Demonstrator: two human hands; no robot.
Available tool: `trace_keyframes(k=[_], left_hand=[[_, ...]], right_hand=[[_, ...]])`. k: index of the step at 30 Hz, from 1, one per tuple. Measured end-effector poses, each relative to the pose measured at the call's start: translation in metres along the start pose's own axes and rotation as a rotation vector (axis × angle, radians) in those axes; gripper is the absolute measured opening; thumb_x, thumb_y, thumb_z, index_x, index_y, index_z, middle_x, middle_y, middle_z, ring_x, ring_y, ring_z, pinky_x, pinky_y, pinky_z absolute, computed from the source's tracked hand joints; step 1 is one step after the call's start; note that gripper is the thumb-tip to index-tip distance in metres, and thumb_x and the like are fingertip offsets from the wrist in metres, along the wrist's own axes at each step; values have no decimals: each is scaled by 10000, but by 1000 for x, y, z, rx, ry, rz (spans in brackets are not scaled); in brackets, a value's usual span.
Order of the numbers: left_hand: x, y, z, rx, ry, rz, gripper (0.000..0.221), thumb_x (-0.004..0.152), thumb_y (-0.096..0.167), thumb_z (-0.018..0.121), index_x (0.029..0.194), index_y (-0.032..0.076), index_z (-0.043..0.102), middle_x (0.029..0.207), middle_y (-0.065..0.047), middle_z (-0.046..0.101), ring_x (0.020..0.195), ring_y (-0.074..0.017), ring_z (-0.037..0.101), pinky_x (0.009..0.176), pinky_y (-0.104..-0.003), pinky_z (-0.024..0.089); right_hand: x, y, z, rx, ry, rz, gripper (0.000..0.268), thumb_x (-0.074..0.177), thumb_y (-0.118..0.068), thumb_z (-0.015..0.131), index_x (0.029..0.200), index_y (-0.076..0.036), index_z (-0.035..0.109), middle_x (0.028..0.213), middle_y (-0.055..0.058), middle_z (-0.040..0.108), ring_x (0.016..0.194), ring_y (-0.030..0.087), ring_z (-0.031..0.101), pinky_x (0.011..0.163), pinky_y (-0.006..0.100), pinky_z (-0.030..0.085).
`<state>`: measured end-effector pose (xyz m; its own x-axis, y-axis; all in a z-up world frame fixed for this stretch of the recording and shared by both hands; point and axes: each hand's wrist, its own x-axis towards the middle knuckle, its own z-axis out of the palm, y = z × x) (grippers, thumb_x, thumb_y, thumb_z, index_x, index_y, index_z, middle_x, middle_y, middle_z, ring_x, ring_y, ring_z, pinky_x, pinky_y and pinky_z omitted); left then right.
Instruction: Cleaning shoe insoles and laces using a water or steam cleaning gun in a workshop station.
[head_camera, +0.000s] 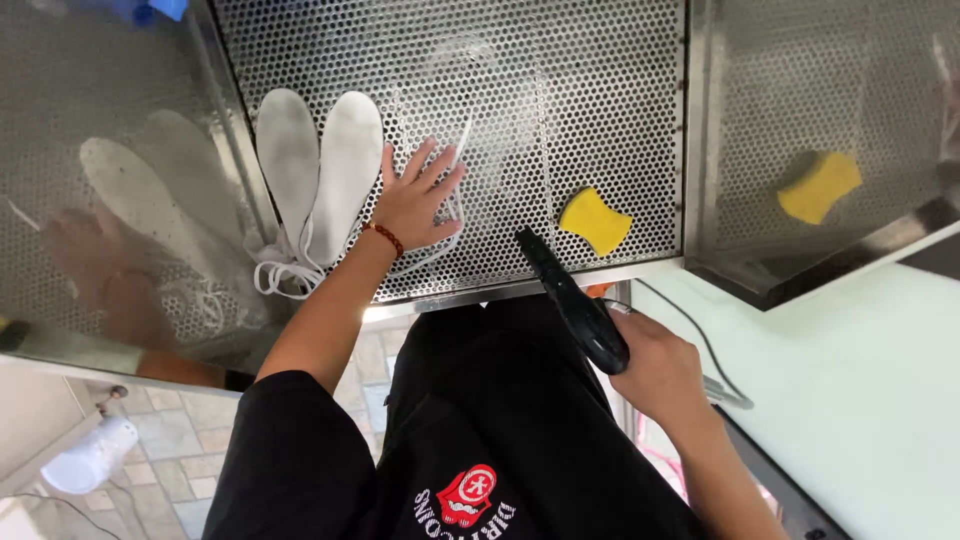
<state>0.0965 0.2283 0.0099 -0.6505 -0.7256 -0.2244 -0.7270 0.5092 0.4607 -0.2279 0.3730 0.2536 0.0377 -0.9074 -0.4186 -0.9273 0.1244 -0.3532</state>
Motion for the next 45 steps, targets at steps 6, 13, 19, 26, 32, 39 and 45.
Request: trace_keyframes(k=[6,13,19,26,32,39,45], left_hand=[[-4,-8,11,3,101,33,838,941,672,549,1599,177,393,1692,-50,262,1571,-305,129,1173,-749,-20],[-2,-2,11,72,104,23,889,926,756,597,1579,192,383,1727,-19,251,1609,-282,121,1212,-729,-21],[4,20,-14,19,-44,-187,1114,708,761,741,1619,286,311,1723,-89,74,1580,-331,-9,1209,-667,-60],[7,32,-37,-41,-132,-304,1219,582,756,831,1607,383,285,1729,-78,-14,1579,-302,-89,1242,-591,-75],[3,33,-32,-76,-136,-336,1218,565,752,837,1600,405,297,1731,-57,-32,1581,-273,-97,1249,-562,-86],[5,28,-27,-72,-112,-339,1244,533,780,823,1602,419,299,1729,-25,-35,1583,-267,-100,1258,-563,-83],[5,28,-30,-73,-123,-350,1215,540,780,830,1584,415,325,1728,-18,-40,1581,-255,-103,1260,-551,-81]], right_hand=[[-3,-1,-3,-17,55,-75,408,767,-144,721,1172,-106,716,965,75,750,824,307,717,682,436,573],[-12,-8,8,-27,31,-57,446,730,-127,725,1176,-120,706,949,56,740,843,299,714,680,427,575],[-10,-16,-14,-245,6,-291,622,567,-109,715,1181,-14,687,879,87,697,831,262,709,621,373,578],[0,-50,-42,-710,-18,-508,378,742,-121,672,1105,-19,699,808,12,680,742,160,679,561,310,537],[22,-77,-52,-768,-6,-632,339,727,-138,674,1050,-46,723,725,-11,655,678,155,669,519,310,521],[37,-88,-48,-779,108,-689,170,750,-125,676,908,-78,718,642,-13,626,623,160,659,510,314,518],[44,-95,-49,-792,12,-660,34,739,-122,676,754,-111,648,649,2,632,644,176,674,529,332,535]])
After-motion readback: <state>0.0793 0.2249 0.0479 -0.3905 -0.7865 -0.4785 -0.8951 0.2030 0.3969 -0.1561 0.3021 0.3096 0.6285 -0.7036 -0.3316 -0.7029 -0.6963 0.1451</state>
